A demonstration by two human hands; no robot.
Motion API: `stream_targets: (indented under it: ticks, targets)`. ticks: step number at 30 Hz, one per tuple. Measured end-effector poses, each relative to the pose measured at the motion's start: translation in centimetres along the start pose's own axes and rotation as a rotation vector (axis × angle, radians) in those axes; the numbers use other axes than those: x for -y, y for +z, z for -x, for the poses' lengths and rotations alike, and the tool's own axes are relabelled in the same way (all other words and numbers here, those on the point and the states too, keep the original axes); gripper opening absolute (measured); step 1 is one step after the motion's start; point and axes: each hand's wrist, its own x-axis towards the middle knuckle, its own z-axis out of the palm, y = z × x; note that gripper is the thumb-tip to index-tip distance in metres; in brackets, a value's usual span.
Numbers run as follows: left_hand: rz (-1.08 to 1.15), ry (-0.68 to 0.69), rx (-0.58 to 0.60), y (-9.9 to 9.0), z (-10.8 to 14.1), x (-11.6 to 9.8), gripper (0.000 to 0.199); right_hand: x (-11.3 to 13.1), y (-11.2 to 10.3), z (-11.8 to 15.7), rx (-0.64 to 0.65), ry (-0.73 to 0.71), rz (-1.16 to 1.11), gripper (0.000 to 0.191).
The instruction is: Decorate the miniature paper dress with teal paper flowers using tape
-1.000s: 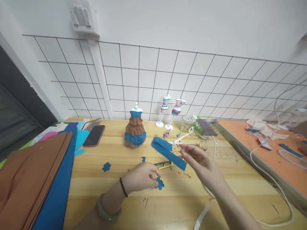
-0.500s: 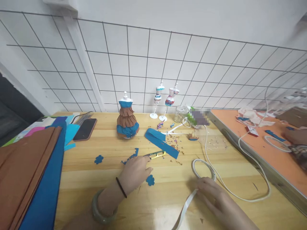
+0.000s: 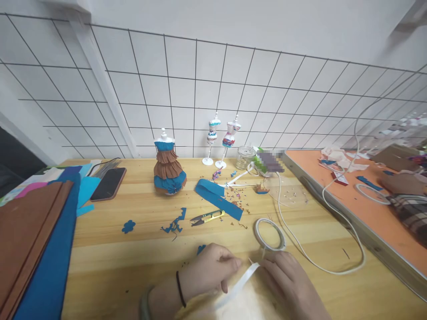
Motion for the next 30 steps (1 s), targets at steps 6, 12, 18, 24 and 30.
stream_targets:
  ticks: [6, 12, 18, 24, 30]
  targets:
    - [0.058, -0.093, -0.004, 0.6, -0.8, 0.4, 0.028, 1.9, 1.5, -0.9, 0.071, -0.001, -0.04, 0.019]
    - [0.114, -0.105, -0.184, 0.4, -1.6, 1.5, 0.028, 2.4, 2.0, -2.0, 0.026, 0.045, -0.047, 0.019]
    - [0.043, -0.004, -0.209, 0.1, -1.5, 1.6, 0.021, 3.1, 1.4, -2.8, 0.089, 0.354, -0.372, 0.019]
    - [-0.018, 0.008, -0.219, -0.3, -1.5, 1.5, 0.022, 2.7, 1.7, -2.6, -0.011, 0.792, -0.633, 0.031]
    - [-0.052, 0.002, -0.208, -0.6, -0.8, 0.9, 0.024, 2.9, 0.9, -4.7, -0.032, 0.717, -0.68, 0.023]
